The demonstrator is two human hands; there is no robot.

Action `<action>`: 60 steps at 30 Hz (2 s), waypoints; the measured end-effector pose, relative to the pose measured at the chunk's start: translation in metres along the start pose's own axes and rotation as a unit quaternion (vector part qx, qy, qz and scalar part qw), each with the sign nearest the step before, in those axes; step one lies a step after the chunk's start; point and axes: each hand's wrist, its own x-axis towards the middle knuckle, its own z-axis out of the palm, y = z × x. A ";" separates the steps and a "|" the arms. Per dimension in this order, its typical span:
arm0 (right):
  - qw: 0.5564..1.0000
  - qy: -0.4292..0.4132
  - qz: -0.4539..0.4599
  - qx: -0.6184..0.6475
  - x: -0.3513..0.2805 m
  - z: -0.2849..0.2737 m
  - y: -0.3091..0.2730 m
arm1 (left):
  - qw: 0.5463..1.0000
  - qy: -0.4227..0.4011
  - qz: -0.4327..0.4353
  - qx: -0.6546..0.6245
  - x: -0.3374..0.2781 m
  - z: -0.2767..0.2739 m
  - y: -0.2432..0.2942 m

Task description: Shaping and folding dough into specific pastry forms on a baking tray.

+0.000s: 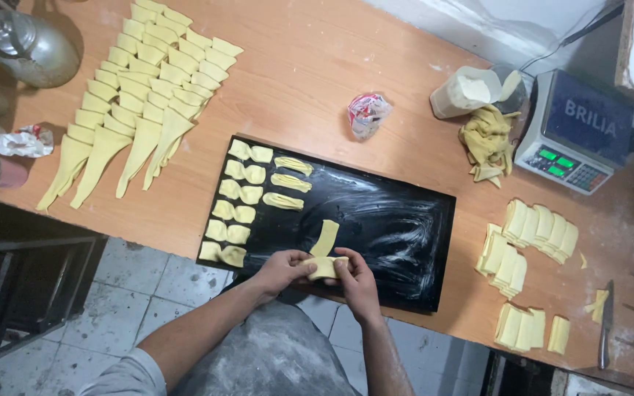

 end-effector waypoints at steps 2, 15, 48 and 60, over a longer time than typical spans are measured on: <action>0.999 -0.030 -0.004 0.023 -0.007 -0.006 0.011 | 0.997 0.030 0.021 0.067 -0.014 0.005 0.008; 0.991 -0.135 -0.006 0.007 -0.010 -0.018 0.034 | 0.846 0.169 0.270 0.428 -0.054 -0.008 0.015; 0.986 0.082 -0.091 0.114 0.027 0.097 0.011 | 0.985 0.063 0.154 0.052 -0.020 -0.054 0.036; 0.953 0.068 -0.065 -0.289 0.064 0.103 0.014 | 0.926 0.107 0.134 0.336 0.000 -0.113 0.070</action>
